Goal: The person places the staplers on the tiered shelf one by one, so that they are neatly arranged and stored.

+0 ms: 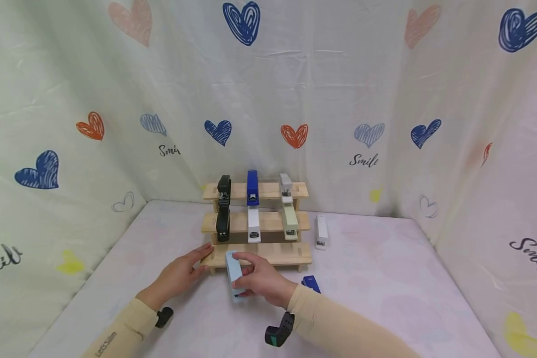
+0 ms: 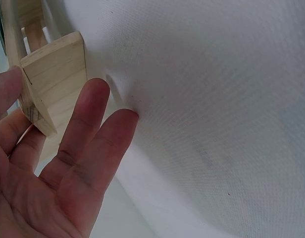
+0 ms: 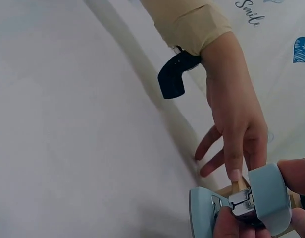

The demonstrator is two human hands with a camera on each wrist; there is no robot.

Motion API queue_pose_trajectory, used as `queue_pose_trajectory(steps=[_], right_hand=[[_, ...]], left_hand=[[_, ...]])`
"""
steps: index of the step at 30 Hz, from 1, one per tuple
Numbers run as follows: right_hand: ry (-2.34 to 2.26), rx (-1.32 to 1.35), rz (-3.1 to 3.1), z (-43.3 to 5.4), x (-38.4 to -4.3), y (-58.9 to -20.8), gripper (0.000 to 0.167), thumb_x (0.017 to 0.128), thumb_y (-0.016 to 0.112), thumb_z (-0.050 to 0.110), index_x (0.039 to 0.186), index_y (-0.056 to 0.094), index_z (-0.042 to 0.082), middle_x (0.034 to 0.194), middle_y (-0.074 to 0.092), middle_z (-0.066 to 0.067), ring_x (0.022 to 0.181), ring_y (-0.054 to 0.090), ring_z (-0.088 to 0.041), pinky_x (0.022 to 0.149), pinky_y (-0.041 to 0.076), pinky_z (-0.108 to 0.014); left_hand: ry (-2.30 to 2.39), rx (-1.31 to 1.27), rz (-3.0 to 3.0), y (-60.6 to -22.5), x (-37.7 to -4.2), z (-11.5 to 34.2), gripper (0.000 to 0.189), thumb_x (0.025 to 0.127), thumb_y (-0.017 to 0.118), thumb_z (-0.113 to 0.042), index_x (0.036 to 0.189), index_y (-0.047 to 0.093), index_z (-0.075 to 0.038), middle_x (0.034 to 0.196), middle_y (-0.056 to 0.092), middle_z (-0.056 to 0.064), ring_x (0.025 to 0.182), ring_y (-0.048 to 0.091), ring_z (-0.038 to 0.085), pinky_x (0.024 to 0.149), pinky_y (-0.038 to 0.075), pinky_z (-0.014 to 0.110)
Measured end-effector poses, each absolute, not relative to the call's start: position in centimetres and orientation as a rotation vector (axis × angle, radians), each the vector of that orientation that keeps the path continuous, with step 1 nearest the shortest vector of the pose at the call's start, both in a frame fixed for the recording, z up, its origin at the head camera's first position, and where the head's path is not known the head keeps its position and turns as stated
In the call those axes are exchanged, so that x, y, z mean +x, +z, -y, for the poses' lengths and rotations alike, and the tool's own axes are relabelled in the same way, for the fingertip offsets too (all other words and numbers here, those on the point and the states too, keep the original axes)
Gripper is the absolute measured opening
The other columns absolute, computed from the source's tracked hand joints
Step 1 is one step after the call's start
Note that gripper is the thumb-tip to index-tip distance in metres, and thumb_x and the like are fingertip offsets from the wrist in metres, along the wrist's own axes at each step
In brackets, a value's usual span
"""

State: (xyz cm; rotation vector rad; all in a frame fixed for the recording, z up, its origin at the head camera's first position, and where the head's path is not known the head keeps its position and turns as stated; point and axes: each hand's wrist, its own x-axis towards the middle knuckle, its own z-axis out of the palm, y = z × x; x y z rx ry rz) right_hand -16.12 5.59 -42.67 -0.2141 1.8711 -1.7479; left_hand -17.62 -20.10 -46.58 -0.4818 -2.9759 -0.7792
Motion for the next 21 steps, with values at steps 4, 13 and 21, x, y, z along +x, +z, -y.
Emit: queue_pose_trajectory(steps=[4, 13, 21], right_hand=[[-1.789, -0.207, -1.879, -4.4, -16.5, -42.7, 0.07, 0.086, 0.073, -0.002, 0.149, 0.047, 0.015, 0.112, 0.054, -0.019, 0.098, 0.058, -0.029, 0.081, 0.057, -0.046], [-1.89, -0.174, -1.857, -2.6, -17.3, -42.8, 0.063, 0.089, 0.071, -0.002, 0.147, 0.049, 0.01, 0.103, 0.044, -0.014, 0.089, 0.057, -0.023, 0.082, 0.057, -0.043], [-1.923, -0.171, -1.844, -2.0, -17.2, -42.9, 0.07, 0.082, 0.072, -0.011, 0.146, 0.048, 0.008, 0.111, 0.051, -0.018, 0.092, 0.059, -0.024, 0.082, 0.057, -0.039]], left_hand=[[-0.78, -0.466, 2.976, -46.7, -17.7, 20.2, 0.053, 0.097, 0.068, -0.024, 0.147, 0.053, -0.014, 0.155, 0.042, 0.001, 0.131, 0.049, 0.034, 0.093, 0.048, 0.056], [-0.789, -0.461, 2.989, -46.9, -17.8, 20.3, 0.053, 0.097, 0.068, -0.024, 0.147, 0.052, -0.014, 0.156, 0.04, 0.0, 0.132, 0.049, 0.032, 0.094, 0.048, 0.055], [-0.788, -0.479, 2.975, -47.0, -17.9, 20.3, 0.053, 0.097, 0.068, -0.023, 0.147, 0.052, -0.013, 0.156, 0.041, 0.0, 0.13, 0.051, 0.033, 0.09, 0.05, 0.055]])
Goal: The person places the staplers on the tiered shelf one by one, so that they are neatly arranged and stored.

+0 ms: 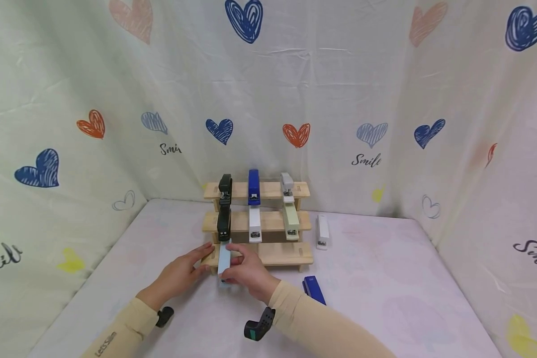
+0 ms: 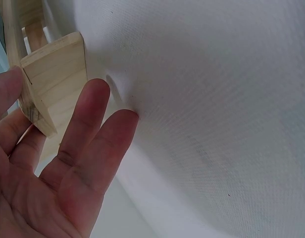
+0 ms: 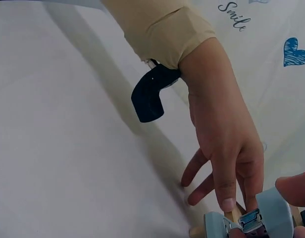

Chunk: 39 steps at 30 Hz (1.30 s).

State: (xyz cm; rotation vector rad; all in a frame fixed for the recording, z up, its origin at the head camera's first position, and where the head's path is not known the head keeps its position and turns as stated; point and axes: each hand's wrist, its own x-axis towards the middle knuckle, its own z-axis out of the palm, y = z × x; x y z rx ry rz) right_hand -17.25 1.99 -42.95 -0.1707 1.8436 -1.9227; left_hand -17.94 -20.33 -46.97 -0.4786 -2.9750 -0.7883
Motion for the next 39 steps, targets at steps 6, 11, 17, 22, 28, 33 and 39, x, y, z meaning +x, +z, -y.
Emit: queue_pose_trajectory(steps=[6, 11, 17, 22, 28, 33, 39], right_hand=[[-1.944, -0.19, -1.85, -1.77, -17.04, -43.1, 0.07, 0.081, 0.071, -0.012, 0.145, 0.047, 0.004, 0.117, 0.054, -0.019, 0.096, 0.061, -0.024, 0.081, 0.057, -0.036], [-1.963, -0.184, -1.849, -1.6, -16.98, -43.17, 0.069, 0.082, 0.071, -0.012, 0.145, 0.047, 0.004, 0.119, 0.055, -0.019, 0.098, 0.062, -0.024, 0.082, 0.057, -0.038], [-1.98, -0.191, -1.857, -1.49, -17.01, -43.22, 0.069, 0.083, 0.07, -0.011, 0.146, 0.045, 0.003, 0.121, 0.056, -0.02, 0.098, 0.063, -0.023, 0.082, 0.057, -0.038], [-1.99, -0.156, -1.858, -1.3, -17.23, -43.24, 0.067, 0.083, 0.07, -0.01, 0.145, 0.047, 0.004, 0.121, 0.055, -0.019, 0.097, 0.062, -0.023, 0.083, 0.057, -0.038], [-2.002, -0.171, -1.855, -1.21, -17.46, -43.35, 0.07, 0.083, 0.071, -0.011, 0.146, 0.045, 0.002, 0.12, 0.056, -0.02, 0.098, 0.063, -0.024, 0.083, 0.057, -0.038], [-2.001, -0.182, -1.85, -1.25, -17.6, -43.37, 0.07, 0.083, 0.071, -0.01, 0.147, 0.044, 0.002, 0.122, 0.056, -0.021, 0.098, 0.063, -0.024, 0.084, 0.057, -0.039], [-1.996, -0.201, -1.854, -1.28, -17.6, -43.4, 0.071, 0.083, 0.071, -0.01, 0.147, 0.043, 0.002, 0.122, 0.056, -0.02, 0.098, 0.063, -0.023, 0.084, 0.057, -0.041]], left_hand=[[-0.796, -0.475, 2.972, -46.96, -17.9, 20.34, 0.053, 0.097, 0.068, -0.023, 0.147, 0.053, -0.013, 0.156, 0.041, 0.0, 0.131, 0.05, 0.032, 0.091, 0.05, 0.055], [-0.799, -0.483, 2.964, -47.01, -17.86, 20.33, 0.052, 0.097, 0.068, -0.022, 0.146, 0.053, -0.013, 0.155, 0.041, 0.0, 0.13, 0.051, 0.032, 0.09, 0.05, 0.054], [-0.799, -0.489, 2.955, -46.94, -17.82, 20.31, 0.053, 0.097, 0.069, -0.021, 0.146, 0.053, -0.013, 0.155, 0.042, 0.0, 0.129, 0.052, 0.033, 0.089, 0.05, 0.054], [-0.796, -0.481, 2.954, -46.93, -17.86, 20.27, 0.052, 0.097, 0.068, -0.021, 0.146, 0.054, -0.013, 0.155, 0.042, 0.0, 0.129, 0.052, 0.033, 0.09, 0.05, 0.055], [-0.784, -0.487, 2.953, -46.92, -17.82, 20.24, 0.052, 0.097, 0.068, -0.022, 0.146, 0.054, -0.014, 0.155, 0.042, 0.0, 0.129, 0.052, 0.032, 0.09, 0.05, 0.054], [-0.784, -0.491, 2.948, -46.83, -17.88, 20.19, 0.052, 0.097, 0.068, -0.021, 0.146, 0.054, -0.014, 0.155, 0.042, 0.0, 0.129, 0.052, 0.032, 0.09, 0.051, 0.053], [-0.796, -0.483, 2.956, -46.79, -17.82, 20.17, 0.052, 0.097, 0.068, -0.021, 0.146, 0.053, -0.014, 0.155, 0.042, -0.001, 0.13, 0.051, 0.031, 0.091, 0.05, 0.053]])
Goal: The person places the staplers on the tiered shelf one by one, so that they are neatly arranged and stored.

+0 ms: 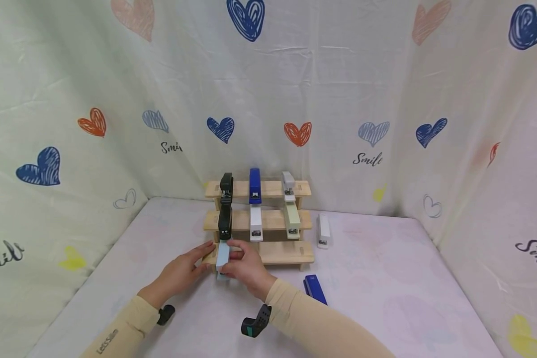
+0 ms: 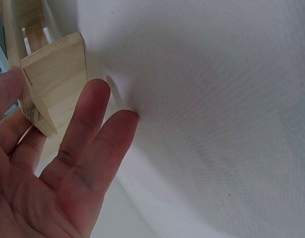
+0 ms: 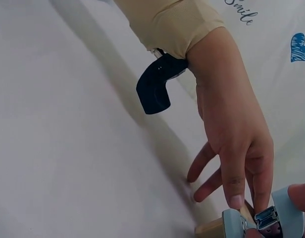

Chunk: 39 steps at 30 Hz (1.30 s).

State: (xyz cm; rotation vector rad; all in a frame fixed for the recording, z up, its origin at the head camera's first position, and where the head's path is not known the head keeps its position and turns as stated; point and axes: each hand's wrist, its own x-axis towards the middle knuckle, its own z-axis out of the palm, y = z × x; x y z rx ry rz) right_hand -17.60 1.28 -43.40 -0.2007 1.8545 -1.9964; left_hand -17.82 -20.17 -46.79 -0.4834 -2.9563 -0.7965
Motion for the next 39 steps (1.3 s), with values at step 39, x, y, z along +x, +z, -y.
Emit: queue_pose_trajectory(steps=[39], right_hand=[[-1.379, 0.009, -2.459, -20.8, -14.8, -42.7, 0.067, 0.082, 0.081, 0.007, 0.143, 0.05, 0.006, 0.121, 0.056, -0.016, 0.098, 0.062, -0.024, 0.077, 0.058, -0.042]], left_hand=[[-0.785, -0.481, 2.97, -47.1, -18.0, 20.1, 0.054, 0.098, 0.067, -0.022, 0.148, 0.051, -0.013, 0.156, 0.041, 0.001, 0.135, 0.046, 0.031, 0.098, 0.047, 0.053]])
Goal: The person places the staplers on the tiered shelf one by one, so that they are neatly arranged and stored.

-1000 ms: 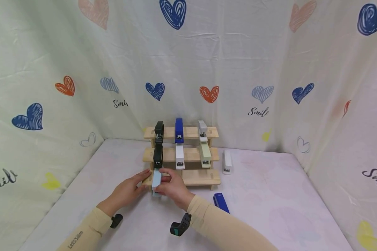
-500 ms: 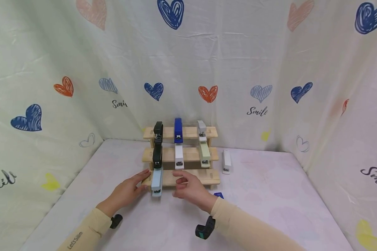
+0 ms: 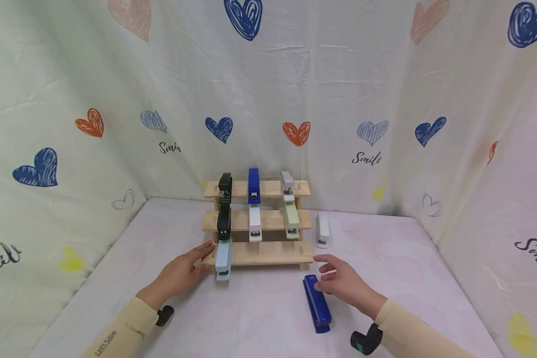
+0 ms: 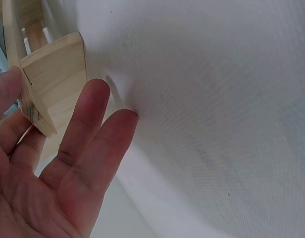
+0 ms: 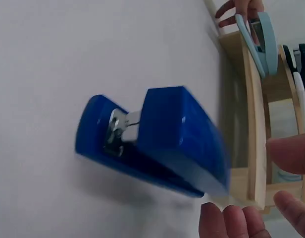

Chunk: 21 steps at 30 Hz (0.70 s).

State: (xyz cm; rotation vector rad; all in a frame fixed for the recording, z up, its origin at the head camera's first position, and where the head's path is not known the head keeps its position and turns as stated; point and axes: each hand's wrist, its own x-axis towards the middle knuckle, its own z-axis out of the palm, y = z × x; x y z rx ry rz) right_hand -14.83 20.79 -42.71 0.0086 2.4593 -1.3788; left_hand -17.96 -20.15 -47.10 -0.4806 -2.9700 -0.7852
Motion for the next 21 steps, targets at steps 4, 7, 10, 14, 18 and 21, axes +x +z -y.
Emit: queue_pose_trajectory(steps=[4, 7, 10, 14, 18, 21], right_hand=[[-1.317, 0.109, -2.411, -22.0, -14.3, -44.0, 0.07, 0.083, 0.082, 0.01, 0.144, 0.048, 0.007, 0.115, 0.057, -0.013, 0.092, 0.063, -0.022, 0.075, 0.058, -0.045], [-1.321, 0.103, -2.334, -22.3, -13.8, -44.7, 0.071, 0.084, 0.081, 0.011, 0.145, 0.047, 0.007, 0.112, 0.057, -0.012, 0.091, 0.063, -0.023, 0.074, 0.058, -0.047], [-1.341, 0.021, -2.256, -22.5, -13.3, -45.1, 0.072, 0.085, 0.079, 0.012, 0.147, 0.043, 0.006, 0.11, 0.057, -0.014, 0.091, 0.063, -0.026, 0.073, 0.058, -0.047], [-1.384, -0.069, -2.183, -22.6, -13.0, -45.3, 0.074, 0.087, 0.077, 0.012, 0.15, 0.039, 0.005, 0.109, 0.055, -0.016, 0.091, 0.062, -0.028, 0.072, 0.058, -0.046], [-1.394, -0.051, -2.146, -22.5, -12.8, -45.3, 0.076, 0.087, 0.077, 0.01, 0.151, 0.037, 0.006, 0.109, 0.053, -0.018, 0.089, 0.061, -0.028, 0.071, 0.058, -0.047], [-1.4, -0.022, -2.121, -22.4, -12.7, -45.3, 0.079, 0.085, 0.078, 0.006, 0.152, 0.036, 0.007, 0.108, 0.051, -0.019, 0.088, 0.061, -0.029, 0.071, 0.059, -0.047]], left_hand=[[-0.789, -0.473, 2.978, -47.0, -18.0, 20.2, 0.053, 0.098, 0.066, -0.023, 0.148, 0.051, -0.013, 0.156, 0.04, 0.0, 0.135, 0.046, 0.03, 0.099, 0.046, 0.052], [-0.784, -0.463, 2.986, -47.0, -17.9, 20.1, 0.053, 0.098, 0.067, -0.023, 0.148, 0.051, -0.013, 0.156, 0.04, -0.001, 0.135, 0.046, 0.031, 0.099, 0.046, 0.053], [-0.781, -0.454, 2.991, -46.9, -17.9, 20.1, 0.054, 0.098, 0.067, -0.022, 0.148, 0.051, -0.013, 0.156, 0.04, 0.0, 0.135, 0.045, 0.031, 0.099, 0.045, 0.053], [-0.777, -0.45, 2.995, -46.8, -17.8, 20.0, 0.054, 0.098, 0.067, -0.022, 0.149, 0.05, -0.014, 0.157, 0.039, 0.0, 0.136, 0.045, 0.03, 0.1, 0.045, 0.053], [-0.772, -0.457, 2.995, -46.8, -17.8, 20.0, 0.054, 0.098, 0.067, -0.022, 0.149, 0.05, -0.014, 0.157, 0.039, 0.0, 0.136, 0.045, 0.03, 0.1, 0.045, 0.053], [-0.772, -0.464, 2.987, -46.7, -17.7, 20.0, 0.054, 0.098, 0.067, -0.021, 0.148, 0.05, -0.013, 0.156, 0.04, 0.001, 0.135, 0.046, 0.031, 0.099, 0.046, 0.053]])
